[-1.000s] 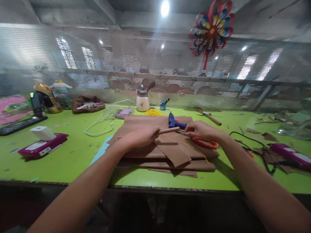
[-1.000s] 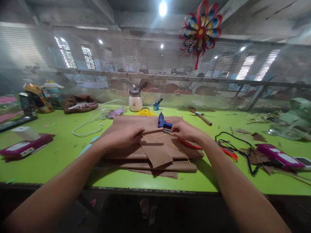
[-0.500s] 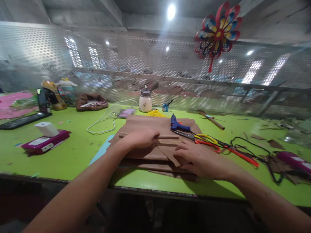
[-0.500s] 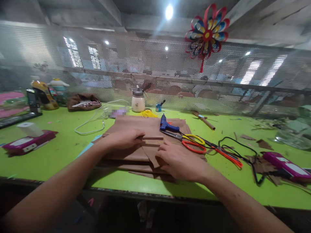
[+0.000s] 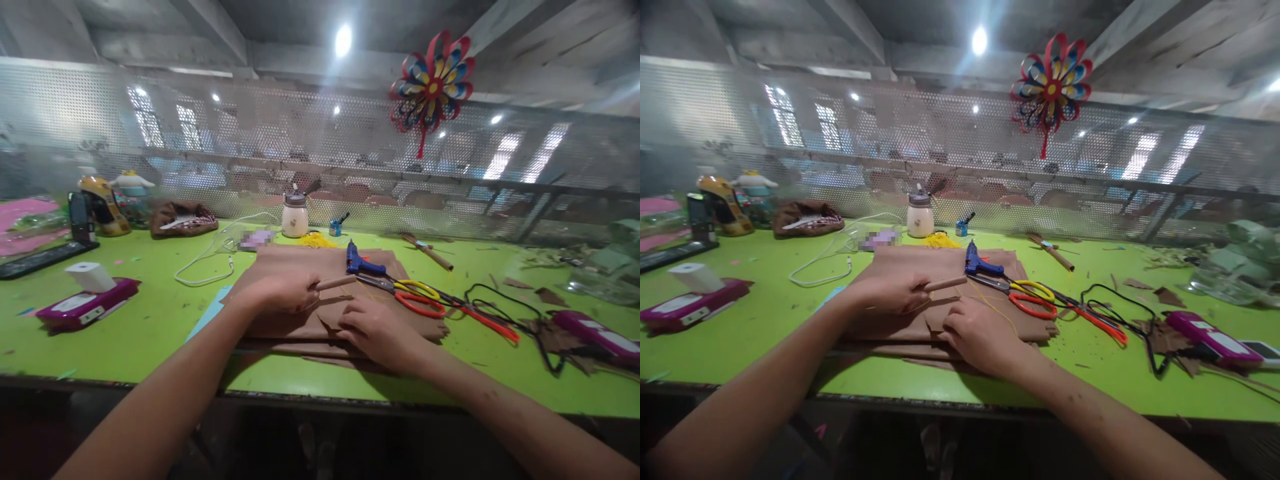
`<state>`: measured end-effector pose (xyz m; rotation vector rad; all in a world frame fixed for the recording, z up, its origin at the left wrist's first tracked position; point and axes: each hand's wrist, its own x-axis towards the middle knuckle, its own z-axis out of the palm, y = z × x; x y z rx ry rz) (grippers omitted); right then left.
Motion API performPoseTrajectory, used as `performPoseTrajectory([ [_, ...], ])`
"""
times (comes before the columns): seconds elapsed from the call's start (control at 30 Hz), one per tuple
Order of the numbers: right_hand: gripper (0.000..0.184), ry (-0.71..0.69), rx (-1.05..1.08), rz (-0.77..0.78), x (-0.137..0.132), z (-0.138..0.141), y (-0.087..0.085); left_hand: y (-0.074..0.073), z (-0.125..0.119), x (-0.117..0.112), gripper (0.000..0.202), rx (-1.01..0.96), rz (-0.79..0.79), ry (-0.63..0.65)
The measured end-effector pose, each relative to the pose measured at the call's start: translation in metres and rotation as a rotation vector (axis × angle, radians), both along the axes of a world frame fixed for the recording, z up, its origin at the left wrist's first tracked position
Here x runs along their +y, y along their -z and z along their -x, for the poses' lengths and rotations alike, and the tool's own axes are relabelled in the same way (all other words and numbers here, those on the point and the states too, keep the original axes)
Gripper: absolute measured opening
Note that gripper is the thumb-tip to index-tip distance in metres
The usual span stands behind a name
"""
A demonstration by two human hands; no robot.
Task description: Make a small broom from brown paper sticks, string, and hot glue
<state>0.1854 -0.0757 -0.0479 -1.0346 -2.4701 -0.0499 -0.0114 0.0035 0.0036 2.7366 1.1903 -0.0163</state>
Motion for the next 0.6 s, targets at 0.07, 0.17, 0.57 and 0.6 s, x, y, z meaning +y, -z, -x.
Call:
performPoseTrajectory([
  [0.07, 0.015, 0.022, 0.098, 0.021, -0.003, -0.004, -0.007, 0.002, 0.001, 0.004, 0.027, -0.072, 0.119, -0.006],
  [0.17, 0.014, 0.067, 0.375, -0.040, 0.004, -0.017, -0.027, 0.005, 0.003, 0.011, 0.027, -0.155, 0.186, -0.013],
  [0.57, 0.036, -0.188, 0.277, 0.678, 0.131, -0.027, -0.050, -0.020, 0.008, 0.002, 0.033, -0.242, -0.036, 0.132],
  [0.6, 0.034, -0.204, 0.185, 0.684, 0.134, -0.017, -0.047, -0.020, 0.009, 0.002, 0.034, -0.258, -0.028, 0.148],
])
